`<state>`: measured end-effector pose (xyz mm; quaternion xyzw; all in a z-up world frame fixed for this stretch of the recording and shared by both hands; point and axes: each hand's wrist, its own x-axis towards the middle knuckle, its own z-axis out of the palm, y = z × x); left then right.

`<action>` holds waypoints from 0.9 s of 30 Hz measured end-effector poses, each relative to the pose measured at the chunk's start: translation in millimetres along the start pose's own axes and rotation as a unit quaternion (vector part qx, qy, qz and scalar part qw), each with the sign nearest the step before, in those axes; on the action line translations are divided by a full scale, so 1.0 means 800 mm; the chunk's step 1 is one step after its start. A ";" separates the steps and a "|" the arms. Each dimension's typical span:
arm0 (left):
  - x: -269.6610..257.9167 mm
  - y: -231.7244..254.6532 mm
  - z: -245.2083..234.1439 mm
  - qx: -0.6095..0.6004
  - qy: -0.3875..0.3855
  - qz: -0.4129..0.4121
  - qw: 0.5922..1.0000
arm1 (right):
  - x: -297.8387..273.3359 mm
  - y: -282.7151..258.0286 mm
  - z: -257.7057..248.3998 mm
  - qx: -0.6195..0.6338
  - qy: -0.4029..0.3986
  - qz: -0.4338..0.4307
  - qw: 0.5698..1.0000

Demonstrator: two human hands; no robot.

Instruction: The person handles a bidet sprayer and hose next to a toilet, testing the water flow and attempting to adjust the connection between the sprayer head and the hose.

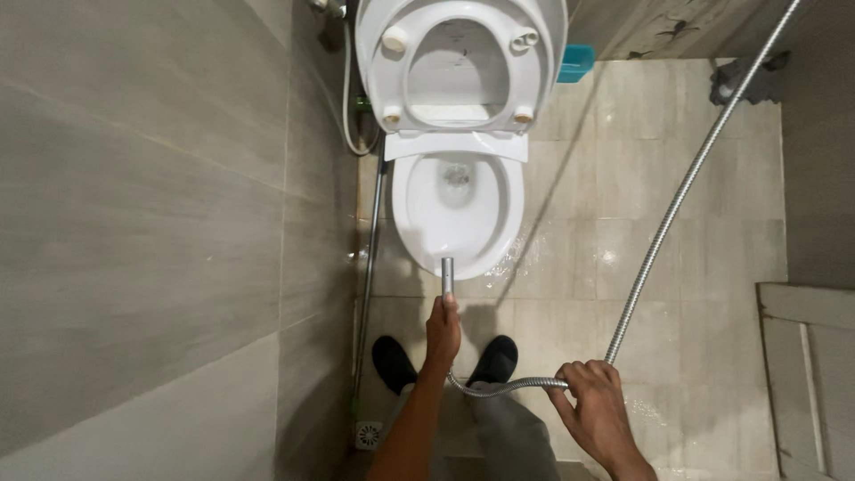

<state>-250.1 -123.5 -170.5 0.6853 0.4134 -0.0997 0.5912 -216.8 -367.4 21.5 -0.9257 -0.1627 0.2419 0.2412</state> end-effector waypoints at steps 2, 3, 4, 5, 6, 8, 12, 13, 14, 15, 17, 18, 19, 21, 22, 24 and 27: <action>-0.006 -0.005 -0.012 -0.017 0.001 -0.001 1.000 | 0.000 -0.006 0.003 -0.002 -0.006 -0.005 1.000; -0.010 -0.007 -0.019 -0.019 0.005 -0.005 1.000 | 0.001 -0.008 0.004 -0.004 -0.010 -0.008 1.000; -0.014 -0.007 -0.025 -0.021 0.009 -0.009 1.000 | 0.004 -0.011 0.006 -0.004 -0.010 -0.011 1.000; -0.016 -0.008 -0.031 -0.021 0.012 -0.009 1.000 | 0.006 -0.014 0.008 -0.014 -0.016 -0.007 1.000; -0.019 -0.010 -0.036 -0.033 0.019 -0.006 0.999 | 0.007 -0.016 0.010 -0.026 -0.022 -0.001 0.999; -0.022 -0.017 -0.044 -0.046 0.026 -0.004 0.999 | 0.010 -0.020 0.015 -0.032 -0.035 0.008 0.999; -0.012 -0.032 -0.060 -0.058 0.058 -0.008 0.997 | 0.012 -0.030 0.022 -0.030 -0.011 -0.018 0.999; -0.009 -0.035 -0.064 -0.058 0.072 -0.015 0.996 | 0.013 -0.032 0.023 -0.030 -0.011 -0.018 0.999; -0.007 -0.037 -0.068 -0.058 0.072 -0.015 0.996 | 0.015 -0.035 0.025 -0.031 -0.020 -0.012 0.999; -0.004 -0.039 -0.072 -0.051 0.096 0.001 0.994 | 0.016 -0.038 0.026 -0.032 -0.029 -0.005 0.999; 0.002 -0.041 -0.081 -0.045 0.120 0.018 0.992 | 0.018 -0.043 0.031 -0.035 -0.040 0.006 0.999; 0.006 -0.042 -0.087 -0.045 0.118 0.023 0.992 | 0.020 -0.046 0.033 -0.039 -0.049 0.018 0.998; 0.011 -0.042 -0.092 -0.044 0.116 0.028 0.992 | 0.022 -0.049 0.034 -0.039 -0.048 0.019 0.998; 0.024 -0.040 -0.102 -0.033 0.122 0.056 0.990 | 0.026 -0.054 0.037 -0.061 -0.081 0.047 0.994; 0.030 -0.038 -0.106 -0.023 0.130 0.083 0.988 | 0.027 -0.057 0.038 -0.060 -0.080 0.048 0.994; 0.041 -0.031 -0.116 -0.029 0.124 0.073 0.989 | 0.027 -0.064 0.039 -0.028 -0.025 -0.009 0.999; 0.054 -0.012 -0.126 -0.033 0.125 0.062 0.990 | 0.031 -0.072 0.042 -0.026 -0.026 0.002 0.999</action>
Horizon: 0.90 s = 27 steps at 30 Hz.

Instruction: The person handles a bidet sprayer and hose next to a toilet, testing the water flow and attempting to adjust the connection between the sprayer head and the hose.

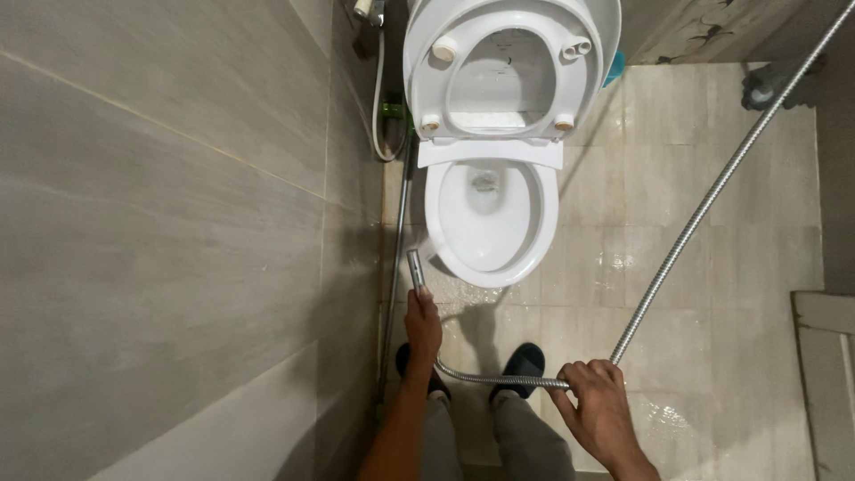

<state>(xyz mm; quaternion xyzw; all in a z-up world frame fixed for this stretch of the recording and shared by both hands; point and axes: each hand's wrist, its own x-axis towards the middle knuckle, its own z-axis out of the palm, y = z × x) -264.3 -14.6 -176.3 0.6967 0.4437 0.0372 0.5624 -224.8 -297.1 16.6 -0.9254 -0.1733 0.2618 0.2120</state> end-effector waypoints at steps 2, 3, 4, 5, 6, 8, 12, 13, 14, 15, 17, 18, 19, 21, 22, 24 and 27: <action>0.013 0.014 -0.005 0.005 0.004 0.004 1.000 | 0.005 -0.005 0.002 -0.011 -0.010 0.012 1.000; 0.020 0.021 -0.007 0.013 -0.001 0.012 1.000 | 0.006 -0.007 0.003 -0.023 -0.022 0.024 0.999; 0.027 0.027 -0.009 0.021 -0.005 0.021 1.000 | 0.008 -0.009 0.005 -0.021 -0.021 0.026 0.999; 0.036 0.033 -0.008 0.022 -0.007 0.022 0.999 | 0.010 -0.011 0.005 -0.027 -0.038 0.038 0.998; 0.046 0.038 -0.008 0.017 -0.007 0.029 0.999 | 0.013 -0.013 0.005 -0.033 -0.056 0.051 0.997; 0.061 0.044 -0.006 0.012 -0.007 0.036 0.999 | 0.012 -0.017 0.006 -0.017 -0.030 0.036 0.999; 0.088 0.064 -0.006 0.034 -0.002 0.091 0.995 | 0.016 -0.028 0.008 -0.006 0.004 0.013 1.000; 0.093 0.071 -0.006 0.025 0.009 0.140 0.990 | 0.017 -0.030 0.008 -0.007 0.005 0.014 1.000; 0.097 0.077 -0.005 0.025 0.008 0.141 0.990 | 0.019 -0.031 0.009 -0.007 -0.005 0.021 1.000; 0.102 0.084 -0.005 0.028 0.024 0.181 0.983 | 0.020 -0.032 0.010 -0.007 -0.014 0.028 0.999; 0.114 0.097 -0.005 0.030 0.038 0.222 0.974 | 0.025 -0.035 0.012 -0.005 -0.025 0.041 0.999; 0.121 0.104 -0.006 0.026 0.028 0.219 0.975 | 0.027 -0.035 0.013 -0.003 -0.037 0.054 0.998; 0.127 0.110 -0.006 0.022 0.019 0.217 0.976 | 0.027 -0.036 0.013 -0.004 -0.035 0.054 0.998; 0.139 0.123 -0.006 0.038 0.024 0.182 0.982 | 0.026 -0.038 0.013 0.014 0.048 -0.009 0.999; 0.143 0.127 -0.007 0.055 0.030 0.146 0.987 | 0.028 -0.039 0.013 0.013 0.050 -0.009 0.999; 0.147 0.134 -0.008 0.036 0.031 0.178 0.983 | 0.033 -0.042 0.012 0.022 0.051 -0.018 0.998; 0.144 0.138 -0.010 0.031 0.037 0.228 0.973 | 0.039 -0.045 0.006 0.024 -0.001 0.036 0.999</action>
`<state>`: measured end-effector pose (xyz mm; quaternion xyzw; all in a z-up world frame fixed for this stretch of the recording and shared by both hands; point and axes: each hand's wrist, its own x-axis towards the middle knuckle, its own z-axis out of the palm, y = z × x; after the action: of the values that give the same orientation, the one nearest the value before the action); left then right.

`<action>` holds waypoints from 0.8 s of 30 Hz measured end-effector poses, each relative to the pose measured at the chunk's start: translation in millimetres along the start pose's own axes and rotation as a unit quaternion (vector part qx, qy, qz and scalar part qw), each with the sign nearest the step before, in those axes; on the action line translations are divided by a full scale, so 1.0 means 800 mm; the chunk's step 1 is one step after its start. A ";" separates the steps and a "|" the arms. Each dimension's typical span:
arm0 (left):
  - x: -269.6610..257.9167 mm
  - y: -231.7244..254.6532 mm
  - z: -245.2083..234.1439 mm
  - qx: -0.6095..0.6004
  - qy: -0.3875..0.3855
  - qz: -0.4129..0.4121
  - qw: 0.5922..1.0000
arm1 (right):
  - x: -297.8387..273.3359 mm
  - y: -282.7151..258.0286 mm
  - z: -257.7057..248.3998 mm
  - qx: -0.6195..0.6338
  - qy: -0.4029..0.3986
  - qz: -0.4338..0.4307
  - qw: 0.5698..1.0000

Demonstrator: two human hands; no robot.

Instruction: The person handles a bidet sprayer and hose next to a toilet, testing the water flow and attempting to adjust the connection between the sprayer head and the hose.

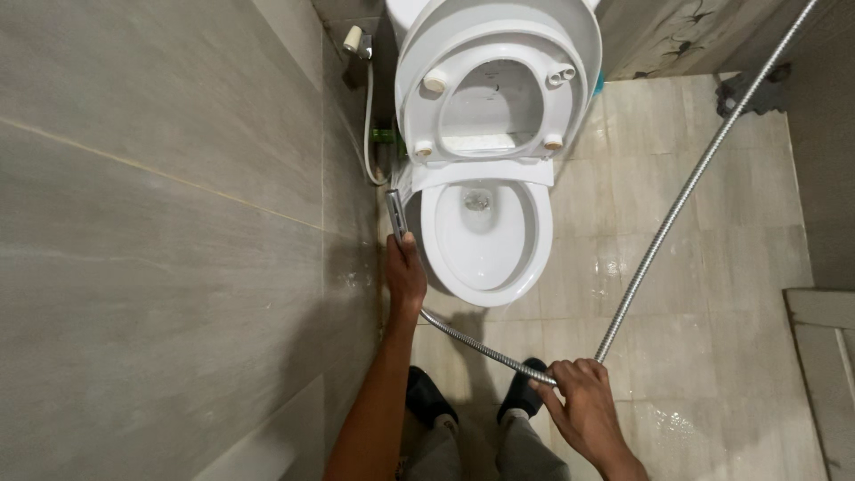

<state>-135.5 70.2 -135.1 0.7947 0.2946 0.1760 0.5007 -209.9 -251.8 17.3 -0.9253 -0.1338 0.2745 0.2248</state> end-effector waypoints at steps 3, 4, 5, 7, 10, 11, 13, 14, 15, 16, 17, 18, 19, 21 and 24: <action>-0.019 0.004 -0.002 0.026 -0.018 -0.025 0.999 | 0.001 -0.002 -0.004 -0.011 -0.018 0.028 0.999; -0.029 0.006 -0.003 0.039 -0.037 -0.069 0.996 | -0.001 -0.002 -0.006 -0.011 -0.016 0.029 0.999; -0.038 0.008 -0.002 0.038 -0.038 -0.067 0.996 | -0.004 -0.002 -0.007 0.004 0.016 -0.002 1.000; -0.050 0.014 -0.001 0.019 -0.069 -0.141 0.987 | -0.006 -0.001 -0.010 0.020 0.052 -0.035 0.998; -0.046 0.018 0.006 -0.007 -0.059 -0.127 0.990 | -0.009 0.006 -0.014 0.039 0.035 -0.026 0.998; -0.041 0.019 0.010 -0.008 -0.062 -0.125 0.990 | -0.009 0.010 -0.015 0.045 0.023 -0.012 0.999; -0.027 0.024 0.018 0.001 -0.029 -0.013 1.000 | -0.008 0.020 -0.014 0.053 0.011 0.003 0.999; -0.023 0.028 0.022 0.001 -0.031 -0.013 0.999 | -0.008 0.026 -0.012 0.061 0.030 -0.009 0.998; -0.017 0.034 0.027 -0.009 -0.020 0.020 1.000 | -0.006 0.034 -0.010 0.070 0.049 -0.021 0.996; -0.014 0.040 0.030 -0.019 -0.009 0.053 0.998 | -0.003 0.042 -0.007 0.071 0.049 -0.018 0.996; -0.015 0.047 0.034 -0.019 -0.012 0.053 0.998 | 0.003 0.050 -0.005 0.073 0.063 -0.005 0.995; -0.017 0.053 0.037 -0.015 -0.035 0.017 0.999 | 0.008 0.058 -0.005 0.075 0.077 0.007 0.994; -0.020 0.057 0.041 -0.012 -0.059 -0.020 0.998 | 0.013 0.066 -0.007 0.076 0.077 0.009 0.994; -0.035 0.062 0.054 -0.008 -0.054 -0.024 0.998 | 0.025 0.081 -0.014 0.097 0.142 0.049 0.984; -0.069 0.064 0.075 -0.026 -0.066 -0.057 0.996 | 0.036 0.098 -0.031 0.102 0.190 0.009 0.977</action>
<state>-128.2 -23.0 -114.4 0.7735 0.3009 0.1015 0.5485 -163.2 -317.0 -15.4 -0.9339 -0.0516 0.1084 0.3369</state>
